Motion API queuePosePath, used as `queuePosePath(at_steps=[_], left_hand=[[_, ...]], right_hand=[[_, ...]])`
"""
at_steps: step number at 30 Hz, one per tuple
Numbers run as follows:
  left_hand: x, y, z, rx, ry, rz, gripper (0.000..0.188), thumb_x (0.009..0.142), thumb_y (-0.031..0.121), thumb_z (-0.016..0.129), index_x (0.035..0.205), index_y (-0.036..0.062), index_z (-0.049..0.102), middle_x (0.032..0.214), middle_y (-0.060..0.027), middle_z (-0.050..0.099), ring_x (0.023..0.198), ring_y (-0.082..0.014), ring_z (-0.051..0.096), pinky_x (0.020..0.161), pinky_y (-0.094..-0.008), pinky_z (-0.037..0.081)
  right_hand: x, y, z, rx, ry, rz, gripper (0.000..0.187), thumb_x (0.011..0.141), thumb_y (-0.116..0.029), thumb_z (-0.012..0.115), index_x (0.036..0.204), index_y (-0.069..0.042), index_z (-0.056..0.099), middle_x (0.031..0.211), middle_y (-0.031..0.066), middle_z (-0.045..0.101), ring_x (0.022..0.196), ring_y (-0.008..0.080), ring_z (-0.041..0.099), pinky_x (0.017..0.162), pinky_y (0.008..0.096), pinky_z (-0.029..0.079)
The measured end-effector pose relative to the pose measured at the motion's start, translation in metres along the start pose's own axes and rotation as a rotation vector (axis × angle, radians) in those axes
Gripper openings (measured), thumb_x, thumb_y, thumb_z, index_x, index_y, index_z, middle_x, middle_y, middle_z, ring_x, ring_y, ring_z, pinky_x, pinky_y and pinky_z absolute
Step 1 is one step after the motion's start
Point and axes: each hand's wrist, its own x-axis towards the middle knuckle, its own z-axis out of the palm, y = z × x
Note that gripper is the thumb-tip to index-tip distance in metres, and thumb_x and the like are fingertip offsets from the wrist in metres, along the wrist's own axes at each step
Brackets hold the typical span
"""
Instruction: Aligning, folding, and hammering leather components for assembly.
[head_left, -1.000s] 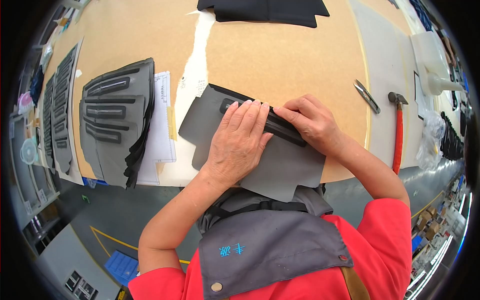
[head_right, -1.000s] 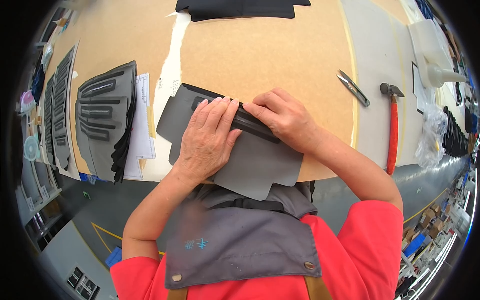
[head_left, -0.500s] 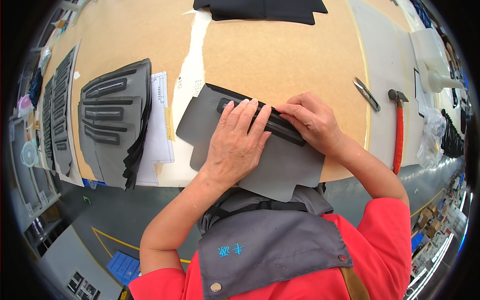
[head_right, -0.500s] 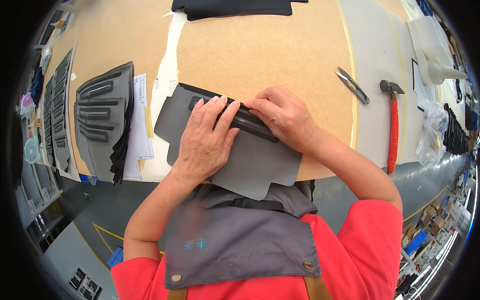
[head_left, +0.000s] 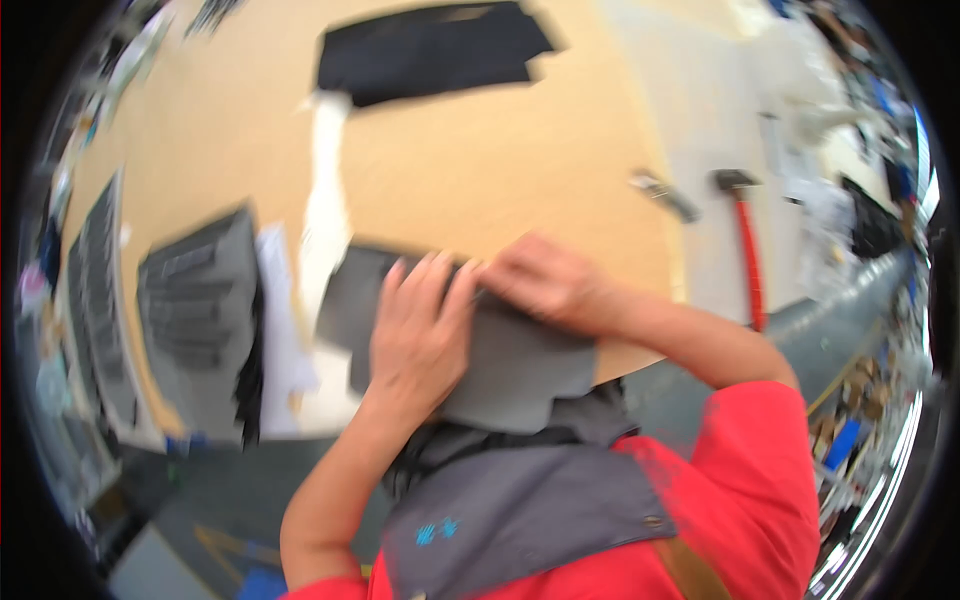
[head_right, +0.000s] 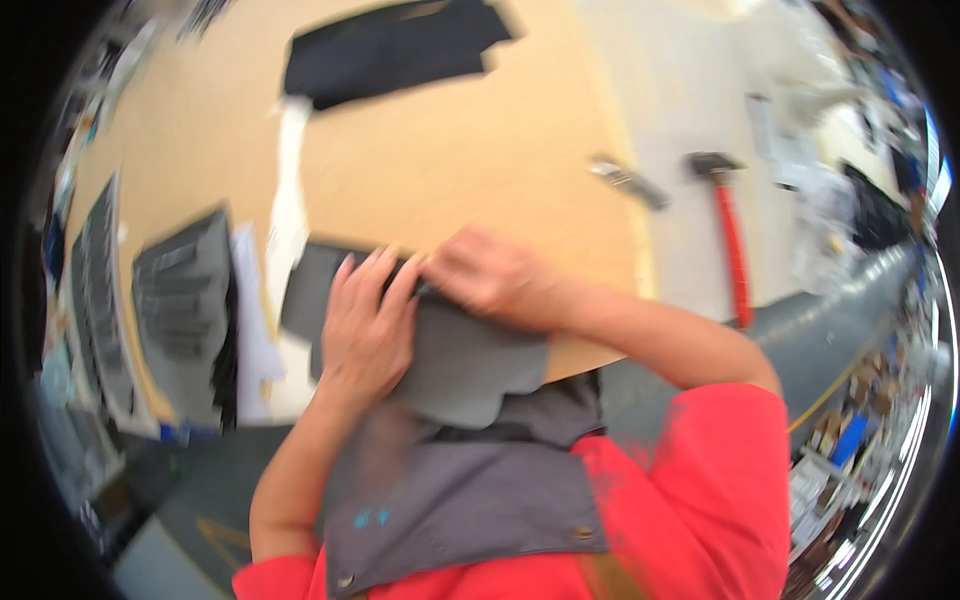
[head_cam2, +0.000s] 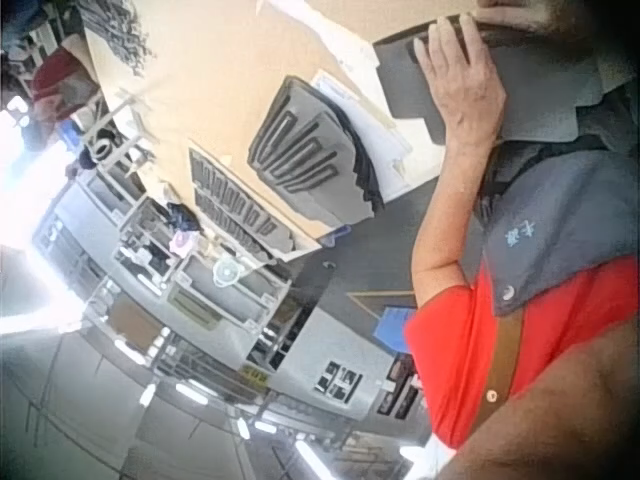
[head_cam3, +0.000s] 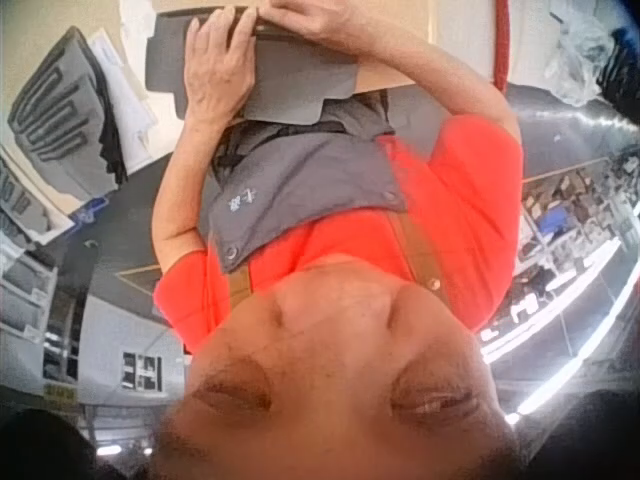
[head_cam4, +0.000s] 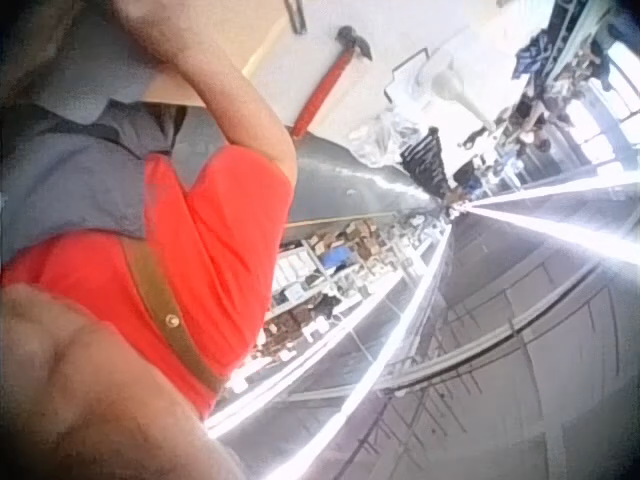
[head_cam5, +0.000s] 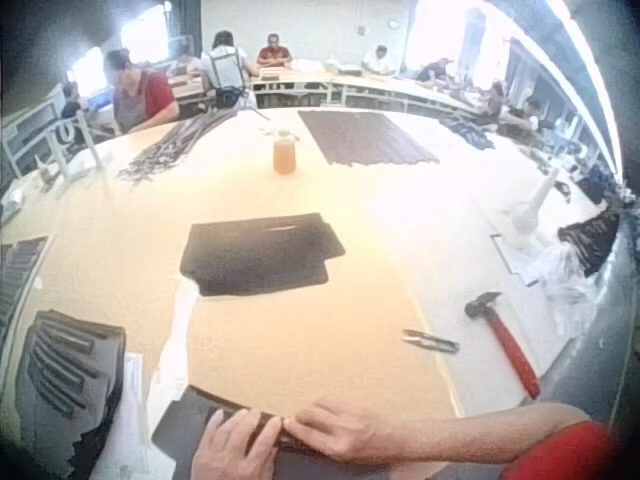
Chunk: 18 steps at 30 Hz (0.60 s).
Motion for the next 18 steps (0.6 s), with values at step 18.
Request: queuePosePath(at_steps=[18], left_hand=[[-0.016,-0.006,0.004,0.095,-0.089,-0.038,0.055,0.091,0.011,0.067,0.143,0.001,0.054,0.139,-0.0171,0.057,0.129,-0.0351,0.054,0.114,-0.0487,0.041]], right_hand=[[0.009,0.008,0.027,0.244,0.074,0.025,0.032,0.083,-0.011,0.062,0.113,-0.001,0.066,0.102,0.0103,0.062,0.094,0.0283,0.061,0.087,0.037,0.055]])
